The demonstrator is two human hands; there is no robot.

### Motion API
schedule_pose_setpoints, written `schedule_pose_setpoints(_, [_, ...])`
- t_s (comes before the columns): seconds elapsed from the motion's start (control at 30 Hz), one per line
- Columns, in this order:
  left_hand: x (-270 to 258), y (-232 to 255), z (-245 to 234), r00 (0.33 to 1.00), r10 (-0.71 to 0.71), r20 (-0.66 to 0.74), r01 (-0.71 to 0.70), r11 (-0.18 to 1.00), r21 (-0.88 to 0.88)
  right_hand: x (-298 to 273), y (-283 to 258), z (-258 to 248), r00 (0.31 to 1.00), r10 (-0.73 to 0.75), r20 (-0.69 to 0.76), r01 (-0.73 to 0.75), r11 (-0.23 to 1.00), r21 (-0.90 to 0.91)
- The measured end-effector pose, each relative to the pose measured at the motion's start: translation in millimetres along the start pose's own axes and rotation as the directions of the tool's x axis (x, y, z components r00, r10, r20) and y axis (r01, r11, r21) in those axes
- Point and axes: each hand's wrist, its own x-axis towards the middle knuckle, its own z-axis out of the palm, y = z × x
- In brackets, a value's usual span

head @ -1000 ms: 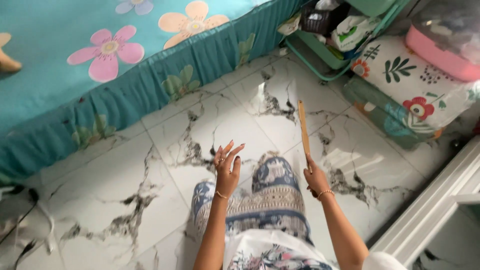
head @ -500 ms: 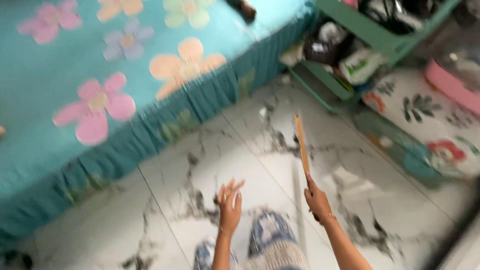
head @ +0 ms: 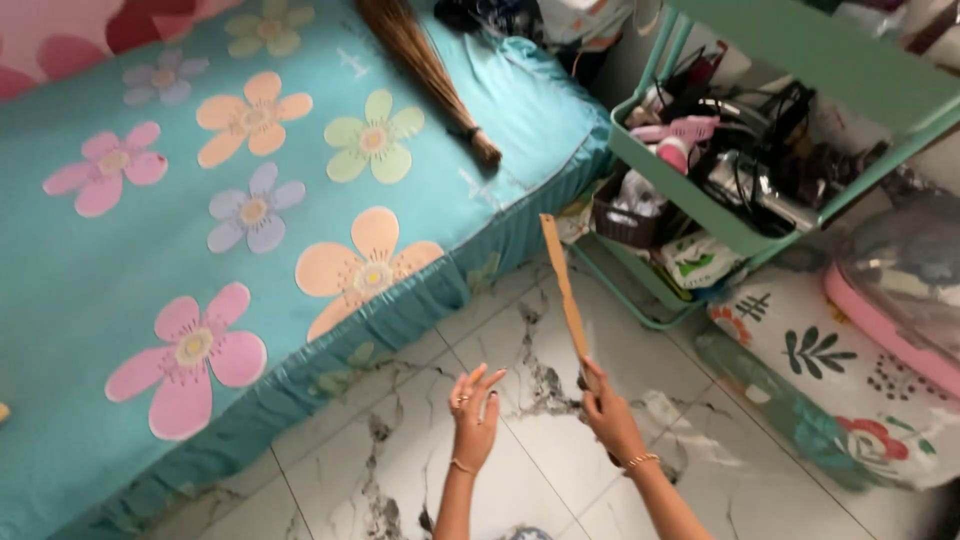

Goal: Spraying insecticide and using a thin stick to sweep or reach under a bed in a bedroom.

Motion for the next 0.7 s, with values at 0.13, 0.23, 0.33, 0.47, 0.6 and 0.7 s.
schedule_pose_setpoints(0.13, [25, 33, -4, 0.991, -0.101, 0.086, 0.113, 0.982, -0.150, 7, -14, -37, 0.990, 0.139, 0.028, -0.136, 0.986, -0.099])
schedule_pose_setpoints(0.23, [37, 36, -14, 0.995, -0.085, 0.053, 0.091, 0.987, -0.134, 15, -30, -49, 0.993, 0.121, -0.006, -0.121, 0.990, -0.074])
schedule_pose_setpoints(0.33, [47, 38, -20, 0.998, -0.059, 0.025, 0.061, 0.992, -0.109, 24, -32, -48, 0.995, 0.083, -0.045, -0.086, 0.994, -0.064])
schedule_pose_setpoints(0.47, [74, 55, -53, 0.999, 0.021, -0.030, -0.026, 0.987, -0.156, 48, -52, -31, 0.996, -0.052, -0.068, 0.048, 0.997, -0.053])
schedule_pose_setpoints(0.6, [109, 51, -92, 0.994, 0.079, -0.080, -0.089, 0.987, -0.133, 80, -119, -1, 0.996, -0.083, -0.039, 0.082, 0.997, -0.010])
schedule_pose_setpoints(0.7, [154, 50, -125, 0.989, 0.135, -0.059, -0.138, 0.989, -0.051, 109, -172, 28, 0.985, -0.165, -0.053, 0.166, 0.986, 0.016])
